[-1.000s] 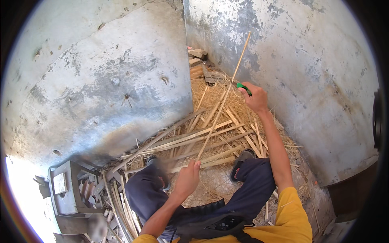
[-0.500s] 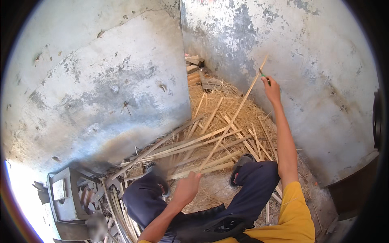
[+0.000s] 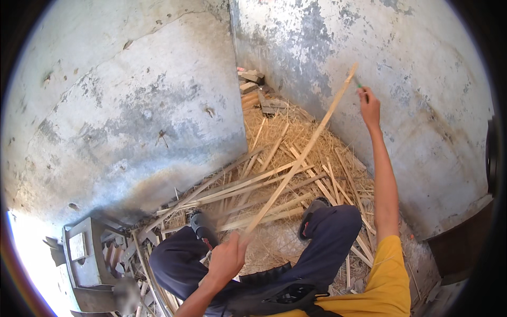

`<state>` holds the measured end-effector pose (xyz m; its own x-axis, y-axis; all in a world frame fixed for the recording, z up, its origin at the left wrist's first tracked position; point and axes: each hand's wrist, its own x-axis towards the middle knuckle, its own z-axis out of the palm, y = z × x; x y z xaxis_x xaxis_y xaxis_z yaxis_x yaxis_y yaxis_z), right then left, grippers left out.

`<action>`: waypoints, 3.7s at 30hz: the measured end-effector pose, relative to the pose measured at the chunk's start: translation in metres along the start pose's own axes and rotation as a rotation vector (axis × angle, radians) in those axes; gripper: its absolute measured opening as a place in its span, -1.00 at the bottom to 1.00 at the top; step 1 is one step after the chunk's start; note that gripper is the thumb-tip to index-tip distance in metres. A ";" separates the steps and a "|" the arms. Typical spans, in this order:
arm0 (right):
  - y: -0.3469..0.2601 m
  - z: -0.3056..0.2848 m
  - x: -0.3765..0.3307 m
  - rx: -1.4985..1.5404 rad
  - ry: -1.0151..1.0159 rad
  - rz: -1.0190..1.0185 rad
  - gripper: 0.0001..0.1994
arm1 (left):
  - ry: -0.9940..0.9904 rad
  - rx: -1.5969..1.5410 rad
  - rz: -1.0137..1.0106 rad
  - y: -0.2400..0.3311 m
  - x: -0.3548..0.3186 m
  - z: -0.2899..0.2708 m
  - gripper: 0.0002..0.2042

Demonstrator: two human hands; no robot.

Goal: The person strips thin layers of wood from a long bamboo pole using a utility knife while sitting on the floor.

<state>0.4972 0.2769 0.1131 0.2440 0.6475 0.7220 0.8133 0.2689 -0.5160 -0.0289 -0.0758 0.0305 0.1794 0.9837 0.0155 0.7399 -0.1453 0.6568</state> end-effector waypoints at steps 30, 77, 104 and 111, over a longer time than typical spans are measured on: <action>-0.248 -0.002 -0.231 1.154 -0.559 0.471 -0.63 | 0.359 -0.150 -0.022 0.041 -0.032 0.007 -0.69; -0.255 0.006 -0.282 0.985 -0.659 -0.419 -0.65 | 0.212 -0.225 0.031 0.064 -0.010 -0.012 -0.77; -0.269 -0.001 -0.281 0.588 -0.506 -0.472 -0.71 | 0.242 -0.104 -0.022 0.049 -0.017 -0.002 -0.76; -0.263 0.003 -0.266 0.617 -0.378 -0.409 -0.71 | 0.230 -0.082 -0.033 0.043 -0.030 0.004 -0.75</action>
<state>0.2165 0.0361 0.0552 -0.2913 0.5803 0.7606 0.3369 0.8063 -0.4862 0.0007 -0.1117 0.0552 -0.0035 0.9874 0.1581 0.6861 -0.1126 0.7187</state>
